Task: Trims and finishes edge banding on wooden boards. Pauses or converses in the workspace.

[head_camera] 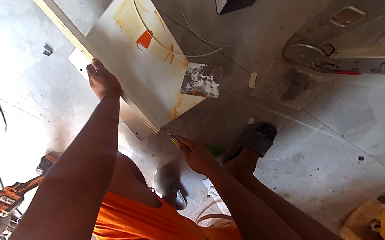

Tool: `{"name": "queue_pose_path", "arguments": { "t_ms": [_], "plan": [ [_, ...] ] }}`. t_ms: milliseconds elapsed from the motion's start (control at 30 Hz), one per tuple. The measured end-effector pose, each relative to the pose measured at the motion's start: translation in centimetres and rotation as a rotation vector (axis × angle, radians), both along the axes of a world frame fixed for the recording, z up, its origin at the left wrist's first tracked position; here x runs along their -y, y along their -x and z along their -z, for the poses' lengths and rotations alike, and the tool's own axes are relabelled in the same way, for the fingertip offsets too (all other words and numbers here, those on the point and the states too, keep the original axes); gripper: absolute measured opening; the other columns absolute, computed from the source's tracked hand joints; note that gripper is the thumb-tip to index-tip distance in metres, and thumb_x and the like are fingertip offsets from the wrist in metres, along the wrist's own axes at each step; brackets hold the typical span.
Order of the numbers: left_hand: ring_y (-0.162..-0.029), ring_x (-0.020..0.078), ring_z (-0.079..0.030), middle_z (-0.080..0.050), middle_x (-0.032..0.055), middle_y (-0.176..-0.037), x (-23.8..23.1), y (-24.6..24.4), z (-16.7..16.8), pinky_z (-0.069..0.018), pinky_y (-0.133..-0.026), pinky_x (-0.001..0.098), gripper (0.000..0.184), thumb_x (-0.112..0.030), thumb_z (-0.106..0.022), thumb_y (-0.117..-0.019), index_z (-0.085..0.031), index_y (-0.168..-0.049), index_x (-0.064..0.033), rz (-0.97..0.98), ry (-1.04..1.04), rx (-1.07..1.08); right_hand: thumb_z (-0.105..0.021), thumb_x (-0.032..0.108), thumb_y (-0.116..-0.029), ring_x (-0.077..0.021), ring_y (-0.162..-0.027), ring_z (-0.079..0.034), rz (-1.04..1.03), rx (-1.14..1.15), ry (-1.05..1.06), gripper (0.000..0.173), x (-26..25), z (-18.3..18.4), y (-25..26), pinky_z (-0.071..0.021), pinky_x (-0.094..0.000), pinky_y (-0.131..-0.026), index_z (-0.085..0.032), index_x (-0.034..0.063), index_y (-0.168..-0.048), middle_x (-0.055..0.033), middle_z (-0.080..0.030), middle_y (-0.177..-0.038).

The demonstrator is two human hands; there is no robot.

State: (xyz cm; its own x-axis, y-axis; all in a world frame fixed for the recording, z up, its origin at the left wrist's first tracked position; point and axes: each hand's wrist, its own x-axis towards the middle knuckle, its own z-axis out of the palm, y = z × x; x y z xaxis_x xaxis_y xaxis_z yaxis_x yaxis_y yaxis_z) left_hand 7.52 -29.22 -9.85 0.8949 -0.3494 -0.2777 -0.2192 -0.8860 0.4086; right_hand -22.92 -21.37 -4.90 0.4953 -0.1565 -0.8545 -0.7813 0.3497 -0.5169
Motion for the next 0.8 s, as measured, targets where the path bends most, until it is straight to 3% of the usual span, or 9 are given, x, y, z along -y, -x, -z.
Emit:
{"name": "queue_pose_path", "arguments": {
  "t_ms": [100,167,300,433,800],
  "plan": [
    [-0.127,0.0285,-0.059,-0.064,0.0170,-0.132,-0.2,-0.2,-0.2,-0.0450,-0.106,0.0526,0.053,-0.041,-0.024,-0.1128,-0.058,-0.134,-0.0058,-0.004,0.004,-0.012,-0.033,0.035,-0.1137,-0.0216,-0.092,-0.064,0.066,0.078,0.098,0.047,2.3,-0.7,-1.9,-0.0505,-0.0428,-0.087,-0.048,0.0208,-0.156,-0.0123,-0.069,-0.111],
    [-0.126,0.0293,-0.060,-0.065,0.0176,-0.130,-0.2,0.0,-0.3,-0.0450,-0.105,0.0538,0.054,-0.041,-0.023,-0.1127,-0.058,-0.133,-0.0059,-0.002,0.003,-0.024,-0.035,0.031,-0.1139,-0.0272,-0.101,-0.068,0.066,0.143,0.191,0.045,4.1,0.2,-4.8,-0.0522,-0.0498,-0.093,-0.049,0.0194,-0.155,-0.0151,-0.071,-0.116],
    [-0.126,0.0311,-0.059,-0.064,0.0193,-0.132,-0.1,0.0,-0.3,-0.0442,-0.105,0.0559,0.055,-0.043,-0.023,-0.1127,-0.058,-0.133,-0.0053,-0.006,0.013,-0.025,-0.033,0.029,-0.1143,-0.0343,-0.111,-0.069,0.094,0.279,0.326,0.043,6.8,2.9,-12.4,-0.0528,-0.0576,-0.094,-0.053,0.0165,-0.151,-0.0178,-0.072,-0.120],
    [-0.127,0.0306,-0.059,-0.063,0.0180,-0.133,-0.1,0.1,-0.2,-0.0444,-0.105,0.0565,0.055,-0.043,-0.022,-0.1128,-0.058,-0.134,-0.0069,-0.029,0.020,-0.031,-0.031,0.029,-0.1145,-0.0319,-0.132,-0.059,0.085,0.341,0.285,0.046,9.3,3.9,-17.4,-0.0448,-0.0556,-0.109,-0.050,0.0148,-0.154,-0.0152,-0.064,-0.140],
    [-0.130,0.0286,-0.057,-0.062,0.0182,-0.135,-0.2,0.1,-0.1,-0.0427,-0.108,0.0535,0.053,-0.039,-0.022,-0.1133,-0.057,-0.134,-0.0041,-0.010,0.014,-0.035,-0.029,0.023,-0.1143,-0.0286,-0.144,-0.048,0.013,0.331,0.262,0.047,11.1,3.8,-19.1,-0.0367,-0.0501,-0.118,-0.047,0.0076,-0.155,-0.0147,-0.054,-0.153]
  ]
}}
